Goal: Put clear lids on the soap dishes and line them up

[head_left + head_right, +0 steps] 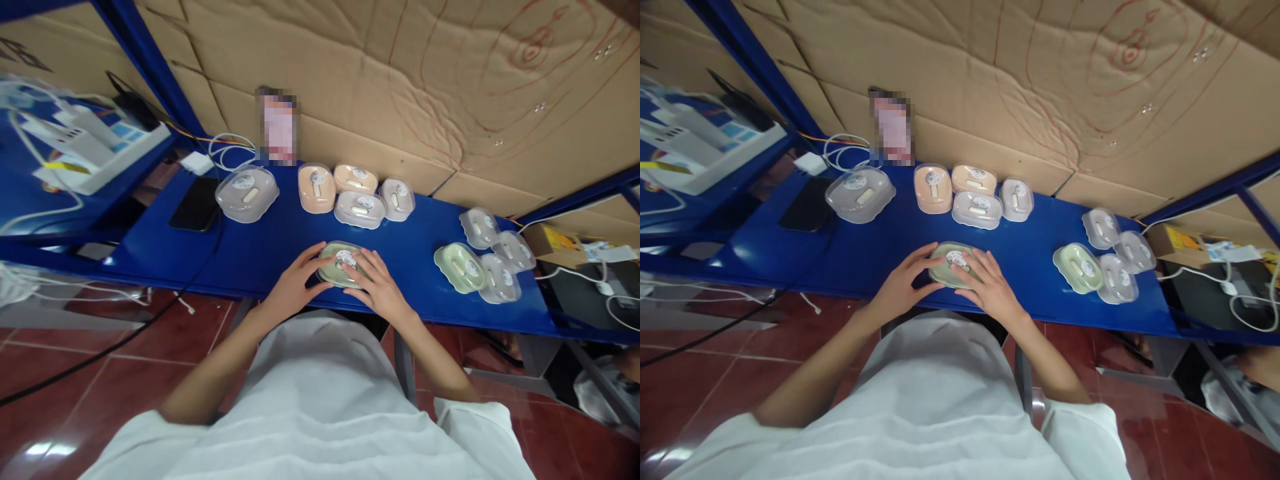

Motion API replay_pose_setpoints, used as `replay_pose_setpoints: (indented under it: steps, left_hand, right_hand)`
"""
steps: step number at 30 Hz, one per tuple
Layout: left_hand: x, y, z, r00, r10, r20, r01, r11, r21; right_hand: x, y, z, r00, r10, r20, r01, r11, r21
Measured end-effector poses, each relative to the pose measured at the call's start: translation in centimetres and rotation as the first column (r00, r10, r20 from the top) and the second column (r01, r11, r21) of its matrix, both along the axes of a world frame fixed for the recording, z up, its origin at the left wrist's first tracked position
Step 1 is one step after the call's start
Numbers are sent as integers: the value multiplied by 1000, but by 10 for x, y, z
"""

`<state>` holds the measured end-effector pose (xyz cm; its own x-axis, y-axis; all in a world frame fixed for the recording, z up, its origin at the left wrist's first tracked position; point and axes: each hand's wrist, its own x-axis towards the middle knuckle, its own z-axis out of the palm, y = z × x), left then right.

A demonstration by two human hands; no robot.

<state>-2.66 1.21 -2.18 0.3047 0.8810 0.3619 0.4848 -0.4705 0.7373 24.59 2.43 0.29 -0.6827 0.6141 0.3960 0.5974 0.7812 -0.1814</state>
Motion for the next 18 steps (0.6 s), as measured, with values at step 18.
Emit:
replay_pose_setpoints:
  steps: [18]
  left_hand:
    - [9, -7, 5, 987, 104, 122, -103, 995, -14]
  right_hand:
    - [20, 117, 46, 993, -81, -89, 86, 995, 48]
